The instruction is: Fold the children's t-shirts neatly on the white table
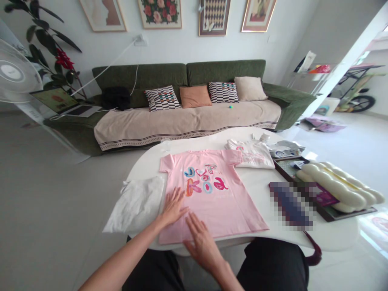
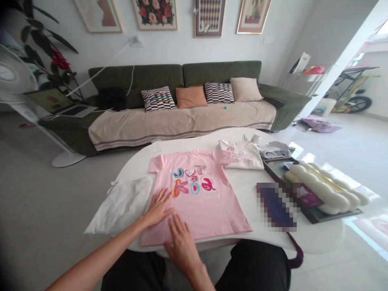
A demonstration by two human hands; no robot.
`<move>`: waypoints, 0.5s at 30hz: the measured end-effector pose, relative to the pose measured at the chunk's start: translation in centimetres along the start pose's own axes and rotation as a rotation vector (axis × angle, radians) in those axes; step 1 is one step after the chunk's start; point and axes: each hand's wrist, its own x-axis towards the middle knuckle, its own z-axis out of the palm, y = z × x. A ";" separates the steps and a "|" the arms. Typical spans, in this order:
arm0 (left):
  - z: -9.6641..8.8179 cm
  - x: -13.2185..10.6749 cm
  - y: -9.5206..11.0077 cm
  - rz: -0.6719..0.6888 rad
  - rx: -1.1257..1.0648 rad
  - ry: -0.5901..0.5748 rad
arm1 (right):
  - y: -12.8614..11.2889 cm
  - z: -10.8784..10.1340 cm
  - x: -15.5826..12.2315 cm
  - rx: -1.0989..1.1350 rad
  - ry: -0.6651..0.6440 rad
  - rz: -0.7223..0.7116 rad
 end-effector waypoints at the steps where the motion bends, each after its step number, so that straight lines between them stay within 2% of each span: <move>1: -0.1 0.0 -0.8 -0.034 0.024 0.022 | -1.8 1.3 -0.3 0.038 -0.058 -0.067; 2: -0.3 0.2 -1.7 -0.075 0.045 0.039 | -3.0 2.4 -0.6 0.057 -0.096 -0.096; 4: -1.2 1.0 -3.7 -0.176 0.053 0.068 | -4.0 3.9 -1.1 0.063 -0.135 -0.108; 7: -3.3 3.4 -6.6 -0.306 0.012 0.096 | -3.1 5.0 -1.7 0.035 -0.123 -0.116; 11: -5.7 8.0 -9.4 -0.439 -0.067 0.139 | -1.4 7.3 -2.0 -0.077 0.021 -0.162; 15: -6.5 12.0 -11.2 -0.662 -0.186 0.232 | -1.1 11.3 -1.3 -0.200 0.195 -0.193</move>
